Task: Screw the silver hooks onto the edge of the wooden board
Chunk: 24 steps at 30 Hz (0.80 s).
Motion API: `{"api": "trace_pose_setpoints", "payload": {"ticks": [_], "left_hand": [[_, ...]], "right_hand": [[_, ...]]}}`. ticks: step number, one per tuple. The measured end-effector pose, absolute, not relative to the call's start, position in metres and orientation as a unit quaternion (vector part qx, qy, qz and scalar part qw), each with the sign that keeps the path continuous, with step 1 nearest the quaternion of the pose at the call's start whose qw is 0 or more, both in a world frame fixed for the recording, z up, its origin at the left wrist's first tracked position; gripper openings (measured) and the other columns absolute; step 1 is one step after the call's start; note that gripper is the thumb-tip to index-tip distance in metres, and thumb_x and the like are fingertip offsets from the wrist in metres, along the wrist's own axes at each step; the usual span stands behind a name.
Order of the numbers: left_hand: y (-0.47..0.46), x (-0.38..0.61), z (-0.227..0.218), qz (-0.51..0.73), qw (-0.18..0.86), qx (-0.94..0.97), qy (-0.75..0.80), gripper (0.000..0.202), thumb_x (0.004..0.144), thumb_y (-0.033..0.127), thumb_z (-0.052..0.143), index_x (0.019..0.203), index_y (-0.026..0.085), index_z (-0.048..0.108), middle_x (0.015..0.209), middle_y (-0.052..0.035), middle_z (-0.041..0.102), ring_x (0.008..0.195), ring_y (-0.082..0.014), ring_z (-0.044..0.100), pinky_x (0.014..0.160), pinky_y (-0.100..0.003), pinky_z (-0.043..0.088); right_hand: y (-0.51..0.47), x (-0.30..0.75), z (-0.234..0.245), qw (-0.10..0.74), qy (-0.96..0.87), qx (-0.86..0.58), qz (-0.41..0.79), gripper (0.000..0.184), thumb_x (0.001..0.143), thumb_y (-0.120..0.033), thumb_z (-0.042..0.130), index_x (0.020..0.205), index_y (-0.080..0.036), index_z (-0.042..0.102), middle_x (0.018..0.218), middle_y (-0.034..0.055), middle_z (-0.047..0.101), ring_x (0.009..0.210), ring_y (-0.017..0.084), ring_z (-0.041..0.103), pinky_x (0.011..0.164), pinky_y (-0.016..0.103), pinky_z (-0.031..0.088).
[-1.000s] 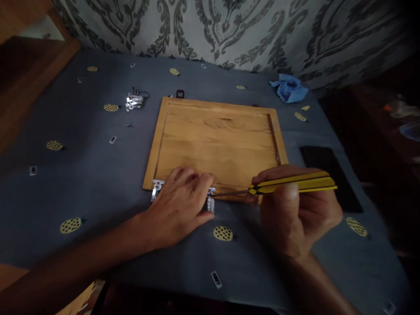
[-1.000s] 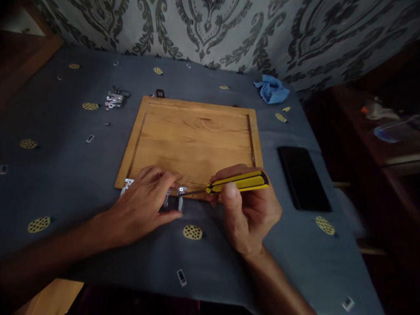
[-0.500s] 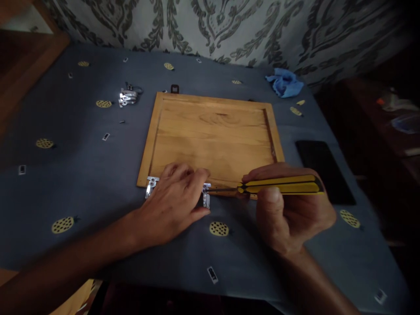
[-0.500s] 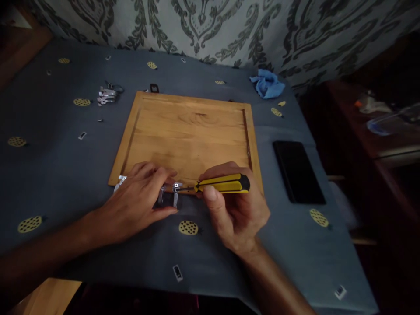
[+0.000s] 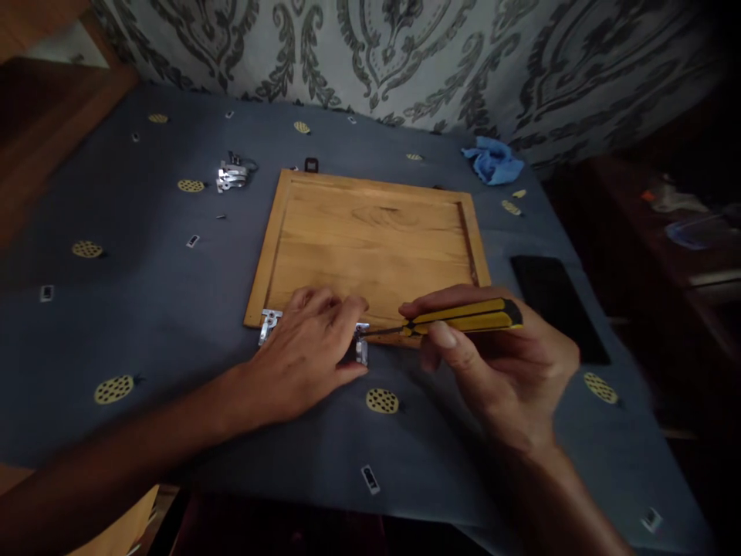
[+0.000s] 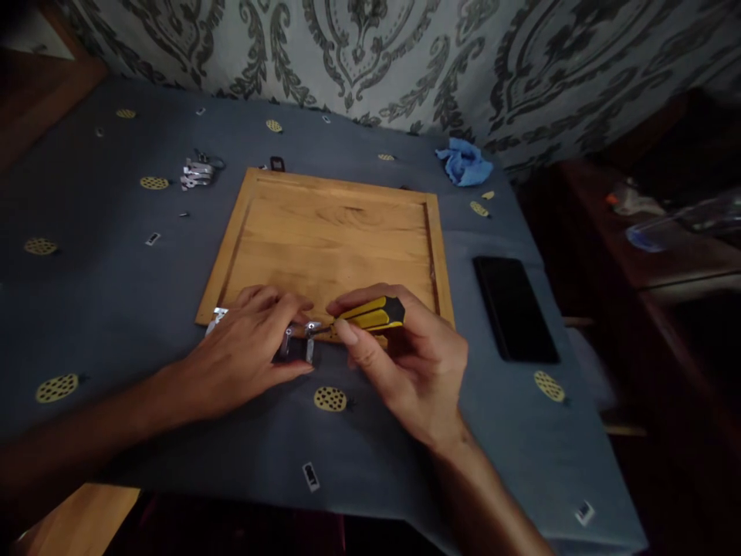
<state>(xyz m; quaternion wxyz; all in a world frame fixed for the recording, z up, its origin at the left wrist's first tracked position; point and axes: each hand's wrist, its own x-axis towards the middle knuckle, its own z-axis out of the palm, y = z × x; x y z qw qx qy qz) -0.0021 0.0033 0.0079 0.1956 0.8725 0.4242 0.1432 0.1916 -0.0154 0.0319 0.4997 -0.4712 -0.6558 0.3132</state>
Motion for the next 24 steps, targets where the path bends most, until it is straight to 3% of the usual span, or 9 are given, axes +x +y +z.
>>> {"api": "trace_pose_setpoints", "payload": {"ticks": [8, 13, 15, 18, 24], "left_hand": [[0.003, -0.003, 0.008, 0.153, 0.208, 0.871, 0.418, 0.044, 0.083, 0.028, 0.074, 0.117, 0.019, 0.048, 0.107, -0.0065, 0.065, 0.11, -0.0284, 0.057, 0.095, -0.044, 0.044], [0.003, -0.002, 0.005, 0.165, 0.199, 0.87, 0.419, 0.042, 0.082, 0.03, 0.075, 0.114, 0.02, 0.049, 0.1, -0.0047, 0.064, 0.106, -0.0283, 0.058, 0.091, -0.044, 0.046], [0.003, -0.002, 0.005, 0.162, 0.2, 0.869, 0.422, 0.041, 0.082, 0.03, 0.076, 0.112, 0.02, 0.05, 0.1, -0.0049, 0.065, 0.105, -0.0283, 0.058, 0.091, -0.044, 0.046], [0.002, -0.002, 0.006, 0.165, 0.202, 0.87, 0.419, 0.043, 0.081, 0.029, 0.077, 0.113, 0.019, 0.049, 0.103, -0.0057, 0.065, 0.107, -0.028, 0.058, 0.093, -0.043, 0.046], [0.002, -0.002, 0.008, 0.156, 0.207, 0.866, 0.427, 0.042, 0.082, 0.029, 0.075, 0.114, 0.02, 0.049, 0.107, -0.007, 0.065, 0.109, -0.0287, 0.057, 0.094, -0.045, 0.045]], "right_hand": [[-0.008, 0.193, 0.054, 0.407, -0.696, -0.446, 0.387, 0.011, 0.09, -0.025, 0.067, 0.099, -0.029, 0.072, 0.088, 0.0001, 0.074, 0.066, 0.012, 0.068, 0.056, 0.024, 0.058], [0.0, 0.198, 0.054, 0.381, -0.701, -0.418, 0.433, 0.018, 0.091, -0.026, 0.066, 0.108, -0.026, 0.071, 0.099, 0.0025, 0.074, 0.061, 0.01, 0.067, 0.058, 0.024, 0.06], [0.002, 0.198, 0.053, 0.385, -0.697, -0.409, 0.446, 0.017, 0.09, -0.024, 0.067, 0.107, -0.025, 0.072, 0.093, 0.0023, 0.074, 0.061, 0.01, 0.068, 0.059, 0.025, 0.061], [0.004, 0.195, 0.05, 0.419, -0.683, -0.415, 0.431, 0.008, 0.084, -0.023, 0.074, 0.092, -0.024, 0.074, 0.087, 0.0011, 0.073, 0.058, 0.009, 0.065, 0.05, 0.021, 0.058], [0.002, 0.187, 0.045, 0.469, -0.631, -0.446, 0.428, 0.019, 0.076, -0.03, 0.083, 0.083, -0.022, 0.068, 0.08, -0.0005, 0.072, 0.05, 0.008, 0.061, 0.044, 0.02, 0.056]]}}
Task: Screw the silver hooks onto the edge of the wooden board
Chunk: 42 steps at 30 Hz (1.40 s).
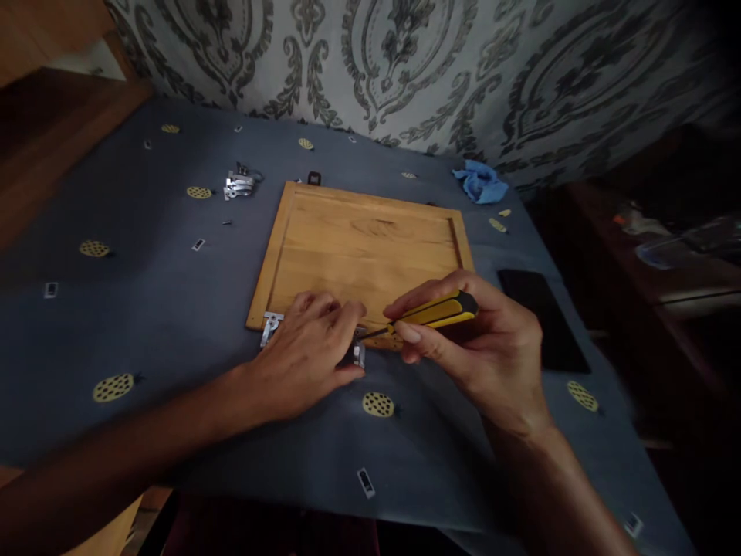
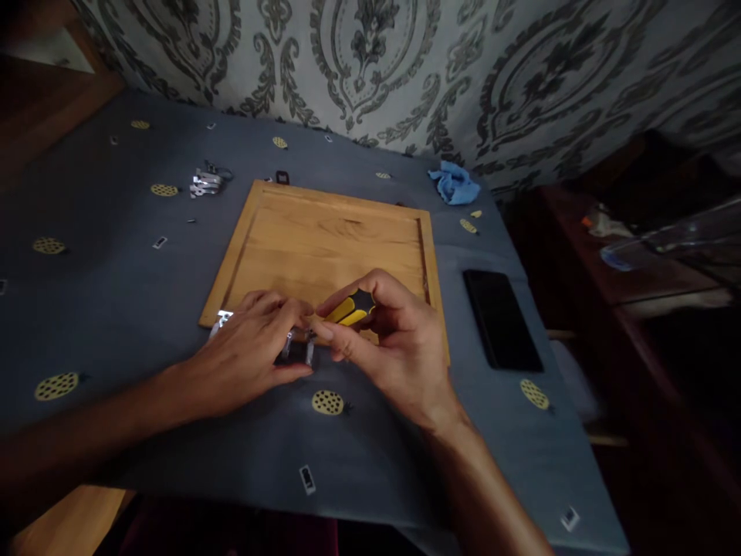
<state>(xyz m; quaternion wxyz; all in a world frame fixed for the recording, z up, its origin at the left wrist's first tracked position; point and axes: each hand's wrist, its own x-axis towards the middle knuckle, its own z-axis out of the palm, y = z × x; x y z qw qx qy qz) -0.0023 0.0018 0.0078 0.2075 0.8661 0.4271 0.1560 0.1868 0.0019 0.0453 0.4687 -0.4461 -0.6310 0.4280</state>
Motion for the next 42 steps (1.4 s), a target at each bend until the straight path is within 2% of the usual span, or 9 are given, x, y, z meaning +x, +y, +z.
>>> {"api": "trace_pose_setpoints", "payload": {"ticks": [5, 8, 11, 18, 23, 32, 38, 40, 42], "left_hand": [[0.002, -0.002, 0.007, 0.153, 0.208, 0.867, 0.426, 0.043, 0.082, 0.03, 0.076, 0.114, 0.02, 0.049, 0.11, -0.0074, 0.065, 0.111, -0.029, 0.057, 0.094, -0.045, 0.045], [0.002, -0.002, 0.007, 0.16, 0.203, 0.865, 0.429, 0.044, 0.081, 0.029, 0.076, 0.114, 0.021, 0.049, 0.109, -0.0064, 0.065, 0.111, -0.0284, 0.057, 0.095, -0.044, 0.045], [0.001, -0.002, 0.007, 0.158, 0.197, 0.867, 0.429, 0.043, 0.081, 0.029, 0.076, 0.114, 0.02, 0.049, 0.104, -0.0053, 0.066, 0.109, -0.0279, 0.058, 0.095, -0.044, 0.045], [0.002, -0.002, 0.007, 0.148, 0.187, 0.873, 0.426, 0.044, 0.08, 0.032, 0.078, 0.113, 0.019, 0.051, 0.104, -0.0064, 0.066, 0.106, -0.0276, 0.057, 0.094, -0.043, 0.045], [0.002, -0.002, 0.009, 0.145, 0.182, 0.875, 0.424, 0.046, 0.081, 0.032, 0.078, 0.114, 0.017, 0.051, 0.104, -0.0072, 0.067, 0.106, -0.0272, 0.057, 0.095, -0.042, 0.045], [0.001, -0.003, 0.006, 0.156, 0.176, 0.876, 0.422, 0.045, 0.081, 0.033, 0.078, 0.114, 0.017, 0.051, 0.103, -0.0064, 0.067, 0.106, -0.0269, 0.058, 0.094, -0.042, 0.045], [0.001, -0.002, 0.01, 0.135, 0.182, 0.875, 0.428, 0.047, 0.081, 0.032, 0.078, 0.116, 0.017, 0.05, 0.104, -0.007, 0.067, 0.107, -0.0276, 0.058, 0.094, -0.043, 0.045], [0.002, -0.002, 0.01, 0.134, 0.183, 0.875, 0.427, 0.048, 0.081, 0.032, 0.078, 0.117, 0.017, 0.05, 0.105, -0.0074, 0.067, 0.107, -0.0274, 0.058, 0.094, -0.043, 0.044], [0.002, -0.002, 0.01, 0.137, 0.182, 0.877, 0.423, 0.05, 0.081, 0.032, 0.078, 0.119, 0.015, 0.05, 0.106, -0.0082, 0.067, 0.108, -0.0275, 0.057, 0.095, -0.043, 0.044]], "right_hand": [[0.001, 0.195, 0.045, 0.434, -0.647, -0.429, 0.457, 0.022, 0.087, -0.03, 0.072, 0.108, -0.025, 0.071, 0.093, 0.0026, 0.074, 0.059, 0.011, 0.067, 0.055, 0.025, 0.061], [0.001, 0.195, 0.044, 0.445, -0.66, -0.423, 0.432, 0.01, 0.084, -0.029, 0.074, 0.093, -0.024, 0.074, 0.093, 0.0024, 0.074, 0.055, 0.01, 0.064, 0.048, 0.023, 0.058], [0.0, 0.189, 0.041, 0.481, -0.657, -0.434, 0.385, 0.013, 0.078, -0.03, 0.081, 0.083, -0.023, 0.071, 0.086, 0.0009, 0.073, 0.052, 0.009, 0.061, 0.039, 0.022, 0.051], [-0.01, 0.182, 0.033, 0.6, -0.596, -0.454, 0.282, 0.012, 0.085, -0.036, 0.074, 0.085, -0.027, 0.066, 0.086, -0.0004, 0.072, 0.046, 0.011, 0.057, 0.043, 0.032, 0.048], [-0.011, 0.185, 0.029, 0.576, -0.615, -0.454, 0.289, 0.015, 0.085, -0.037, 0.073, 0.082, -0.026, 0.063, 0.085, 0.0003, 0.072, 0.044, 0.011, 0.057, 0.04, 0.031, 0.045], [-0.008, 0.184, 0.023, 0.59, -0.627, -0.412, 0.298, 0.01, 0.083, -0.024, 0.076, 0.084, -0.022, 0.066, 0.086, 0.0002, 0.073, 0.044, 0.009, 0.059, 0.039, 0.027, 0.049], [-0.008, 0.183, 0.022, 0.58, -0.622, -0.421, 0.315, 0.009, 0.081, -0.023, 0.077, 0.083, -0.023, 0.069, 0.085, 0.0001, 0.072, 0.046, 0.009, 0.062, 0.039, 0.025, 0.052], [-0.009, 0.185, 0.024, 0.567, -0.628, -0.422, 0.326, 0.01, 0.08, -0.022, 0.078, 0.086, -0.023, 0.07, 0.085, -0.0003, 0.072, 0.048, 0.009, 0.063, 0.041, 0.025, 0.053], [-0.009, 0.189, 0.027, 0.541, -0.642, -0.413, 0.352, 0.017, 0.082, -0.023, 0.077, 0.098, -0.025, 0.072, 0.088, -0.0003, 0.073, 0.051, 0.01, 0.065, 0.046, 0.025, 0.057]]}}
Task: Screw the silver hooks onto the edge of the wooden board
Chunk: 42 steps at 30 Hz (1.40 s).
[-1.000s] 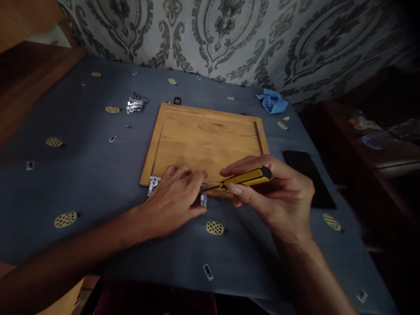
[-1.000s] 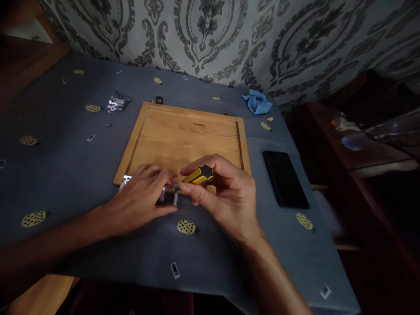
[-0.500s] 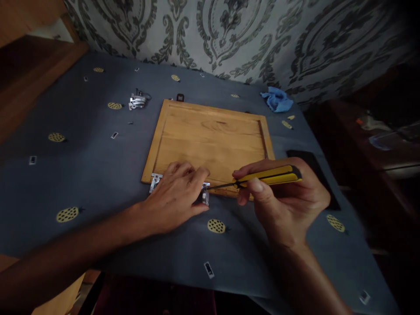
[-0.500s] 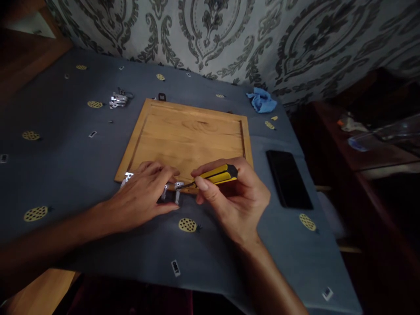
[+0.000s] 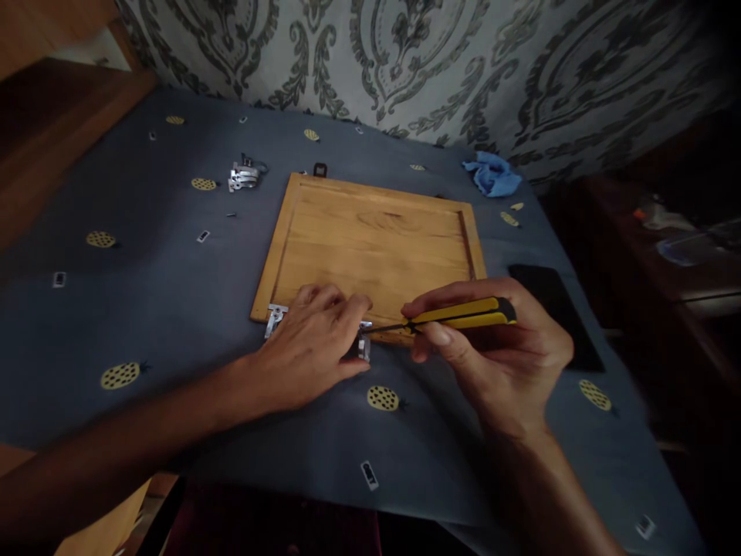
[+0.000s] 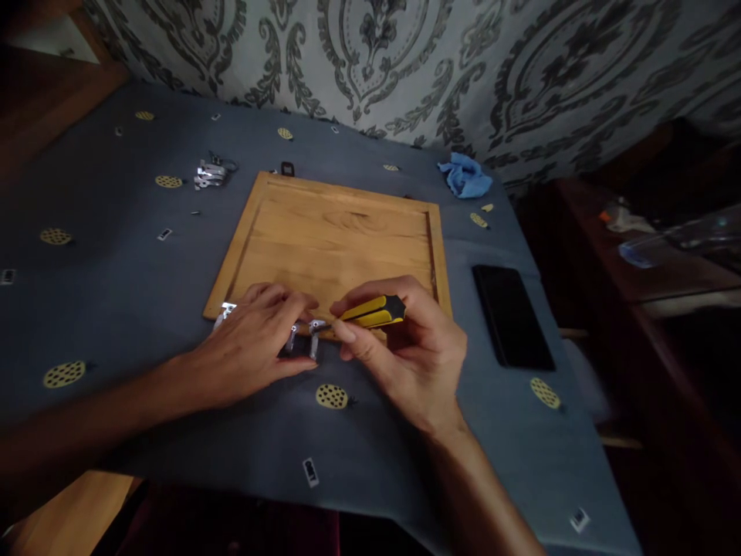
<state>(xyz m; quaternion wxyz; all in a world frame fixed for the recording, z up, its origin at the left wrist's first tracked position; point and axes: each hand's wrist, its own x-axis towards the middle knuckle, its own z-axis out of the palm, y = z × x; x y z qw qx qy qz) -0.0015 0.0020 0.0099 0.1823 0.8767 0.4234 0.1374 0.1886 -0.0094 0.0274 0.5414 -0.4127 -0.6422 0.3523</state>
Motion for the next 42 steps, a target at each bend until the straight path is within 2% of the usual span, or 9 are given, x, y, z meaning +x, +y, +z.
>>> {"api": "trace_pose_setpoints", "payload": {"ticks": [3, 5, 7, 9, 12, 17, 24, 38, 42], "left_hand": [[0.003, -0.002, 0.009, 0.137, 0.185, 0.878, 0.42, 0.052, 0.082, 0.033, 0.078, 0.12, 0.014, 0.049, 0.107, -0.0093, 0.066, 0.11, -0.0285, 0.056, 0.095, -0.044, 0.043], [0.003, -0.002, 0.009, 0.133, 0.19, 0.877, 0.422, 0.051, 0.082, 0.033, 0.077, 0.12, 0.014, 0.049, 0.107, -0.0094, 0.066, 0.11, -0.0289, 0.056, 0.096, -0.044, 0.043], [0.002, -0.002, 0.01, 0.129, 0.194, 0.875, 0.425, 0.049, 0.082, 0.032, 0.077, 0.119, 0.015, 0.049, 0.107, -0.0087, 0.066, 0.11, -0.0286, 0.056, 0.095, -0.044, 0.043], [0.002, -0.002, 0.01, 0.13, 0.194, 0.873, 0.429, 0.047, 0.082, 0.032, 0.077, 0.118, 0.017, 0.05, 0.106, -0.0078, 0.066, 0.109, -0.028, 0.056, 0.095, -0.043, 0.043], [0.002, -0.002, 0.01, 0.135, 0.191, 0.872, 0.43, 0.046, 0.081, 0.031, 0.077, 0.116, 0.016, 0.051, 0.105, -0.0074, 0.066, 0.108, -0.0276, 0.056, 0.095, -0.042, 0.043], [0.002, -0.002, 0.011, 0.131, 0.196, 0.873, 0.427, 0.042, 0.082, 0.032, 0.077, 0.113, 0.017, 0.052, 0.104, -0.0078, 0.066, 0.107, -0.0276, 0.056, 0.095, -0.043, 0.043], [0.002, -0.002, 0.01, 0.137, 0.186, 0.872, 0.431, 0.043, 0.081, 0.032, 0.077, 0.113, 0.018, 0.052, 0.106, -0.0071, 0.067, 0.107, -0.0275, 0.057, 0.093, -0.042, 0.045], [0.003, -0.002, 0.009, 0.139, 0.189, 0.874, 0.425, 0.044, 0.082, 0.032, 0.077, 0.114, 0.017, 0.052, 0.106, -0.0075, 0.066, 0.108, -0.0276, 0.057, 0.094, -0.042, 0.044], [0.002, -0.002, 0.011, 0.134, 0.193, 0.874, 0.425, 0.047, 0.081, 0.032, 0.078, 0.116, 0.016, 0.051, 0.107, -0.0084, 0.065, 0.108, -0.0279, 0.057, 0.095, -0.042, 0.044]], "right_hand": [[-0.009, 0.195, 0.032, 0.5, -0.661, -0.401, 0.392, 0.028, 0.09, -0.026, 0.068, 0.118, -0.028, 0.069, 0.094, 0.0013, 0.074, 0.055, 0.011, 0.067, 0.053, 0.028, 0.06], [-0.006, 0.196, 0.033, 0.497, -0.669, -0.401, 0.381, 0.021, 0.09, -0.027, 0.068, 0.11, -0.027, 0.072, 0.094, 0.0019, 0.073, 0.054, 0.01, 0.065, 0.047, 0.027, 0.056], [-0.003, 0.193, 0.033, 0.518, -0.677, -0.404, 0.331, 0.008, 0.083, -0.027, 0.076, 0.091, -0.025, 0.074, 0.087, 0.0013, 0.072, 0.053, 0.01, 0.062, 0.039, 0.024, 0.049], [-0.001, 0.189, 0.031, 0.542, -0.682, -0.413, 0.267, 0.011, 0.077, -0.026, 0.082, 0.076, -0.024, 0.071, 0.078, 0.0008, 0.071, 0.059, 0.013, 0.063, 0.041, 0.025, 0.049], [-0.001, 0.183, 0.027, 0.591, -0.657, -0.419, 0.209, 0.012, 0.079, -0.027, 0.08, 0.078, -0.023, 0.068, 0.078, 0.0006, 0.072, 0.058, 0.013, 0.063, 0.047, 0.027, 0.05], [-0.006, 0.182, 0.023, 0.67, -0.584, -0.416, 0.194, 0.011, 0.085, -0.03, 0.074, 0.086, -0.022, 0.066, 0.082, -0.001, 0.072, 0.043, 0.008, 0.056, 0.036, 0.026, 0.04], [-0.009, 0.183, 0.022, 0.625, -0.606, -0.409, 0.274, 0.009, 0.086, -0.024, 0.072, 0.085, -0.02, 0.064, 0.085, -0.0003, 0.072, 0.045, 0.008, 0.059, 0.037, 0.024, 0.044], [-0.009, 0.182, 0.022, 0.59, -0.635, -0.417, 0.273, 0.008, 0.083, -0.02, 0.075, 0.084, -0.022, 0.067, 0.084, -0.0001, 0.071, 0.046, 0.009, 0.06, 0.038, 0.024, 0.049], [-0.01, 0.186, 0.029, 0.549, -0.651, -0.424, 0.309, 0.014, 0.085, -0.023, 0.074, 0.099, -0.024, 0.071, 0.09, 0.0011, 0.071, 0.053, 0.011, 0.065, 0.046, 0.025, 0.056]]}}
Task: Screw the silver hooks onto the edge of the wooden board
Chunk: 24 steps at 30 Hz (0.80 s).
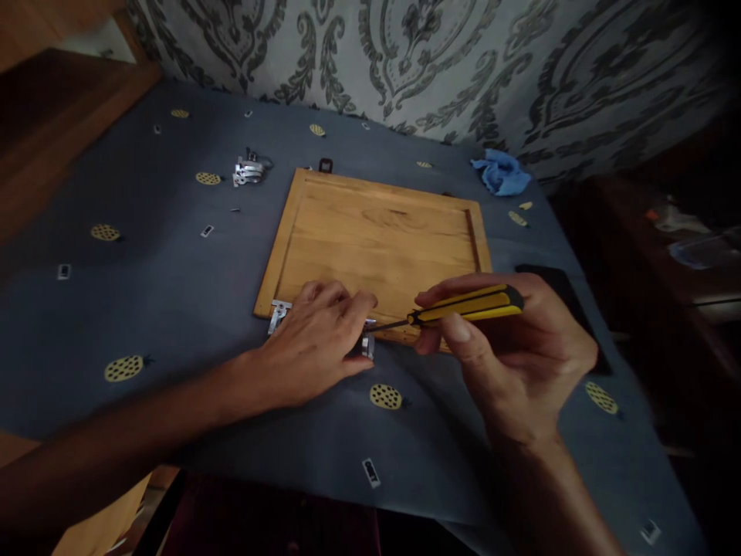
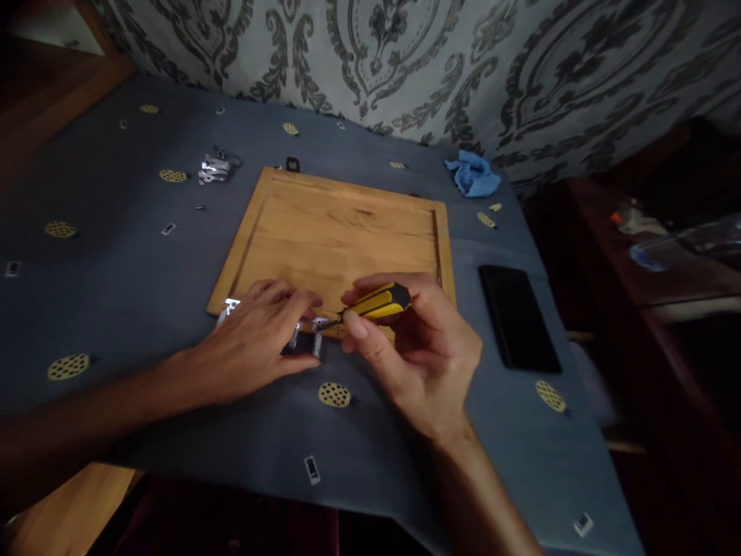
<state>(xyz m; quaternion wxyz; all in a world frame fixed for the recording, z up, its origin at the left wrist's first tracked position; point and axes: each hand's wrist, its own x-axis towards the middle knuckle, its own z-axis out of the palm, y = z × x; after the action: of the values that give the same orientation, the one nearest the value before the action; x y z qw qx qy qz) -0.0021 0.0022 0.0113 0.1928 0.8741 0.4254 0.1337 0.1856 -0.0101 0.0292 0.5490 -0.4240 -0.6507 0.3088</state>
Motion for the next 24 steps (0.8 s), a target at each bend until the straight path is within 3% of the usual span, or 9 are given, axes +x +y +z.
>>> {"api": "trace_pose_setpoints", "payload": {"ticks": [4, 8, 11, 16, 20, 24], "left_hand": [[0.0019, -0.0019, 0.0115, 0.132, 0.194, 0.873, 0.427, 0.05, 0.081, 0.033, 0.078, 0.119, 0.016, 0.05, 0.108, -0.0086, 0.065, 0.11, -0.028, 0.056, 0.096, -0.042, 0.043], [0.0021, -0.0019, 0.0107, 0.13, 0.195, 0.873, 0.429, 0.047, 0.082, 0.033, 0.078, 0.117, 0.017, 0.051, 0.107, -0.0079, 0.065, 0.109, -0.0278, 0.056, 0.096, -0.043, 0.043], [0.0024, -0.002, 0.0111, 0.129, 0.194, 0.873, 0.428, 0.043, 0.082, 0.033, 0.077, 0.113, 0.017, 0.052, 0.105, -0.0076, 0.065, 0.108, -0.0277, 0.057, 0.095, -0.043, 0.044], [0.0025, -0.0021, 0.0109, 0.133, 0.189, 0.875, 0.426, 0.042, 0.083, 0.033, 0.076, 0.113, 0.017, 0.052, 0.105, -0.0076, 0.065, 0.107, -0.0279, 0.057, 0.093, -0.042, 0.044], [0.0024, -0.002, 0.0093, 0.142, 0.192, 0.874, 0.424, 0.044, 0.083, 0.032, 0.076, 0.115, 0.017, 0.051, 0.106, -0.0078, 0.065, 0.108, -0.028, 0.057, 0.094, -0.043, 0.044], [0.0021, -0.0025, 0.0094, 0.136, 0.206, 0.87, 0.427, 0.039, 0.084, 0.033, 0.074, 0.113, 0.018, 0.052, 0.105, -0.0074, 0.065, 0.108, -0.0282, 0.056, 0.094, -0.044, 0.044]], "right_hand": [[-0.0093, 0.1891, 0.0343, 0.514, -0.655, -0.427, 0.351, 0.021, 0.09, -0.025, 0.068, 0.11, -0.025, 0.071, 0.094, 0.0015, 0.072, 0.054, 0.01, 0.066, 0.049, 0.025, 0.058], [-0.0078, 0.1876, 0.0334, 0.54, -0.655, -0.418, 0.324, 0.008, 0.082, -0.017, 0.075, 0.087, -0.022, 0.072, 0.089, 0.0006, 0.071, 0.05, 0.009, 0.063, 0.045, 0.024, 0.056], [-0.0063, 0.1859, 0.0311, 0.556, -0.656, -0.408, 0.308, 0.012, 0.078, -0.016, 0.079, 0.081, -0.021, 0.069, 0.087, 0.0008, 0.072, 0.048, 0.009, 0.063, 0.042, 0.024, 0.056], [-0.0059, 0.1906, 0.0292, 0.546, -0.656, -0.397, 0.339, 0.02, 0.076, -0.018, 0.081, 0.091, -0.024, 0.071, 0.086, 0.0, 0.073, 0.056, 0.013, 0.068, 0.045, 0.024, 0.058], [-0.0076, 0.1956, 0.0318, 0.508, -0.667, -0.407, 0.362, 0.029, 0.087, -0.029, 0.071, 0.116, -0.027, 0.07, 0.094, 0.0023, 0.074, 0.054, 0.012, 0.067, 0.05, 0.029, 0.059], [-0.0047, 0.1945, 0.0326, 0.532, -0.698, -0.394, 0.271, 0.01, 0.081, -0.025, 0.077, 0.091, -0.025, 0.074, 0.081, 0.0025, 0.072, 0.06, 0.015, 0.065, 0.047, 0.029, 0.052]]}}
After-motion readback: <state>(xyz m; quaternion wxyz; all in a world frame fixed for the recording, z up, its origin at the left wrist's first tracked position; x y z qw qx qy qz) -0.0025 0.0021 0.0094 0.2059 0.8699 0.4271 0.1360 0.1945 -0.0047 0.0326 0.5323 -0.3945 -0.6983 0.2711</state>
